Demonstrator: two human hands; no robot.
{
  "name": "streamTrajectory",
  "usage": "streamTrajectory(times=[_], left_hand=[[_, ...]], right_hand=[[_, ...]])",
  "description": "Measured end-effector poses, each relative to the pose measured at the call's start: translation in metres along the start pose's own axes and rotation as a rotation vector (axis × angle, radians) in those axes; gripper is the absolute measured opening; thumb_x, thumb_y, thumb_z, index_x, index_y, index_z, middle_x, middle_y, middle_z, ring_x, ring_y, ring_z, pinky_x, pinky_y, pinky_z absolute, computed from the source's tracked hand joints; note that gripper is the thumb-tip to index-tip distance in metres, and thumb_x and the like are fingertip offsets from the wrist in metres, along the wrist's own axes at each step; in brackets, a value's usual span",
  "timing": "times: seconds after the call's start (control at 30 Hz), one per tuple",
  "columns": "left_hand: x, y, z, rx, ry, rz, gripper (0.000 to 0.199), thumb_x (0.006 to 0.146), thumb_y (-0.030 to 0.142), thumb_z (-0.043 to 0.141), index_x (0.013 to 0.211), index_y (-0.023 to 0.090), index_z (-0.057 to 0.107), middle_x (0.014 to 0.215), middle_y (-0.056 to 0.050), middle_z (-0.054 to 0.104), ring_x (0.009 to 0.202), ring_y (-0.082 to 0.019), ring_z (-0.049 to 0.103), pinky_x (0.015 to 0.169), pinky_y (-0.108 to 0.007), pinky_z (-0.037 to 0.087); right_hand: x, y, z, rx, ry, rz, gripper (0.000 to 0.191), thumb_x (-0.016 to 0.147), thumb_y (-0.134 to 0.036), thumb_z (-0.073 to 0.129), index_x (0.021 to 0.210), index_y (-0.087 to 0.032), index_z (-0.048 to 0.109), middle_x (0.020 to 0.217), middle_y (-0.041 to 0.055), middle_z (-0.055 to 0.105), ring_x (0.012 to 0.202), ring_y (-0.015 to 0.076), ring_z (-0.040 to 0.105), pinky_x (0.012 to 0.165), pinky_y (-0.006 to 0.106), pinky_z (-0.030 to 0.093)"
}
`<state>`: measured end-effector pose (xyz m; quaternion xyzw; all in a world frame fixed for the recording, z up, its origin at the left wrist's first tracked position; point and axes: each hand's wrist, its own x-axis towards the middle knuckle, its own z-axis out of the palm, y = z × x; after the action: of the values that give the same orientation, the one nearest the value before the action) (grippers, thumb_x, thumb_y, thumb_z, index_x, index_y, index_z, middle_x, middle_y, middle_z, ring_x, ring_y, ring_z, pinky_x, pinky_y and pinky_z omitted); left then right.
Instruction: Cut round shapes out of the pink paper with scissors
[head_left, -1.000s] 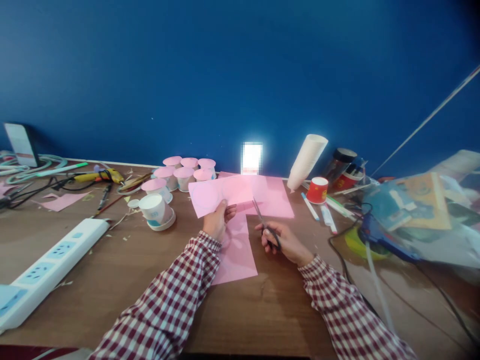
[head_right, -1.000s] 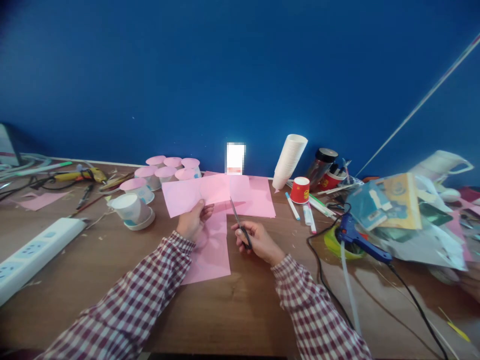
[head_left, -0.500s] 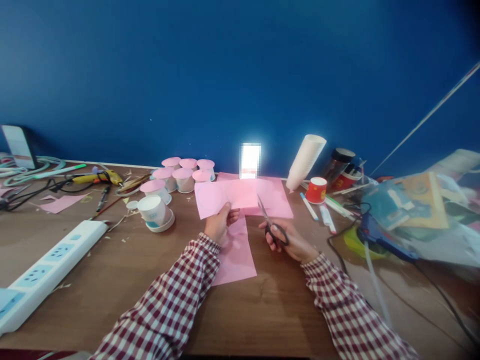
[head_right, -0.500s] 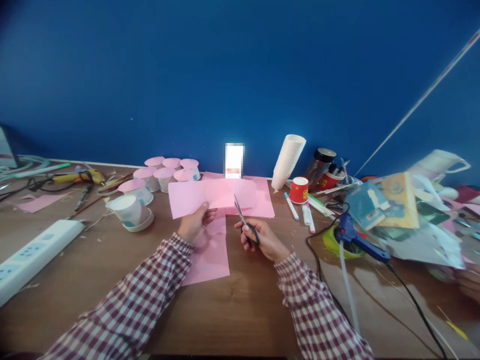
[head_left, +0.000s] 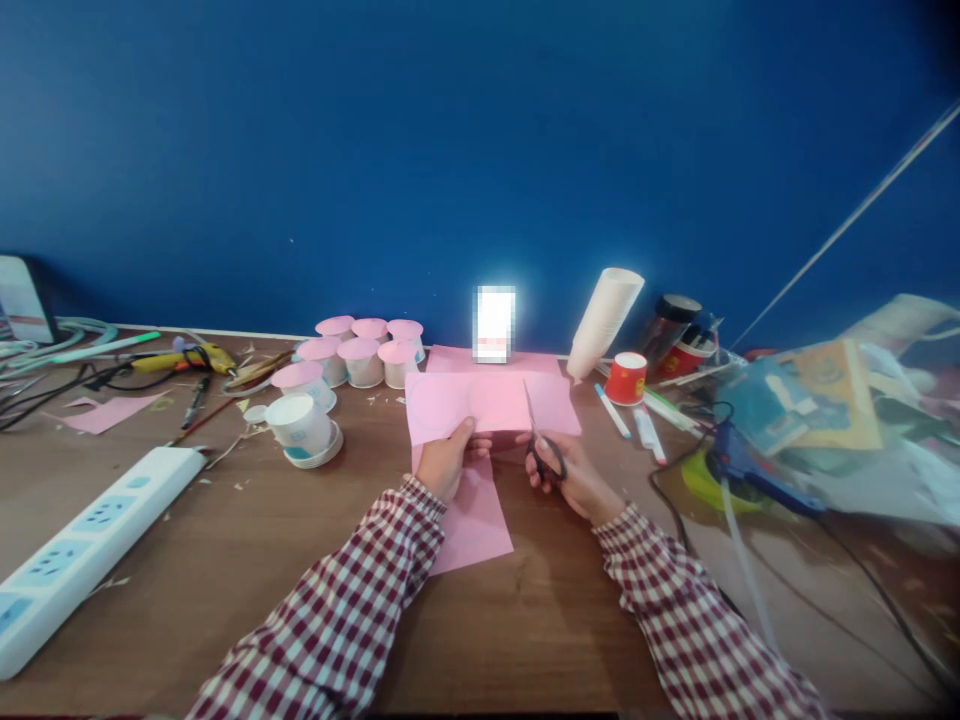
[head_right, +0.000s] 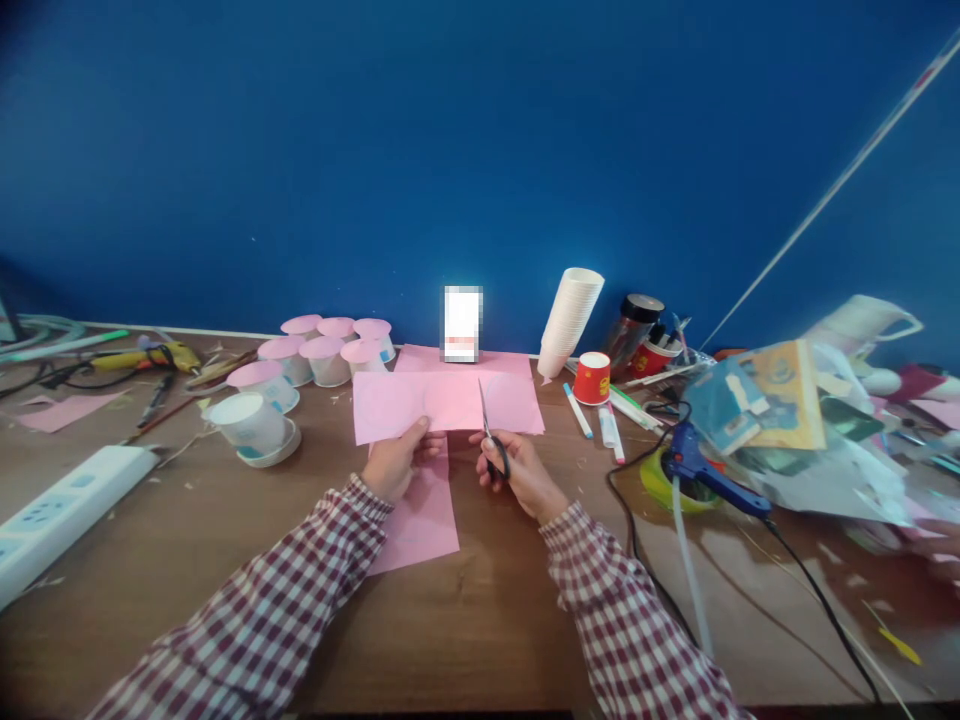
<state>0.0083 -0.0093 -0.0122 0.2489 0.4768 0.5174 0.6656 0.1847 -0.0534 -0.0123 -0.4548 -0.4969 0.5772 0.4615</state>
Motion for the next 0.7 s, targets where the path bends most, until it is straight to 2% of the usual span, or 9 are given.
streamTrajectory(times=[0.2,0.7], left_hand=[[-0.0022,-0.0022,0.0015,-0.02,-0.02,-0.008,0.017,0.08,0.017,0.064,0.068,0.005,0.066,0.064,-0.011,0.069,0.05,-0.009,0.061,0.049,-0.017,0.053],[-0.0042,-0.0029,0.0021,0.007,-0.088,-0.08,0.02,0.081,0.017,0.064,0.065,0.005,0.067,0.062,-0.012,0.068,0.047,-0.008,0.06,0.045,-0.014,0.05]], right_hand=[[0.0003,-0.0007,0.0023,-0.012,0.088,-0.02,0.04,0.077,-0.056,0.062,0.073,-0.017,0.053,0.064,-0.0003,0.06,0.048,0.0085,0.055,0.038,0.016,0.033],[0.0039,0.004,0.0013,-0.072,0.184,-0.05,0.04,0.075,-0.057,0.063,0.073,-0.017,0.056,0.065,0.0007,0.06,0.048,0.0091,0.055,0.037,0.017,0.036]])
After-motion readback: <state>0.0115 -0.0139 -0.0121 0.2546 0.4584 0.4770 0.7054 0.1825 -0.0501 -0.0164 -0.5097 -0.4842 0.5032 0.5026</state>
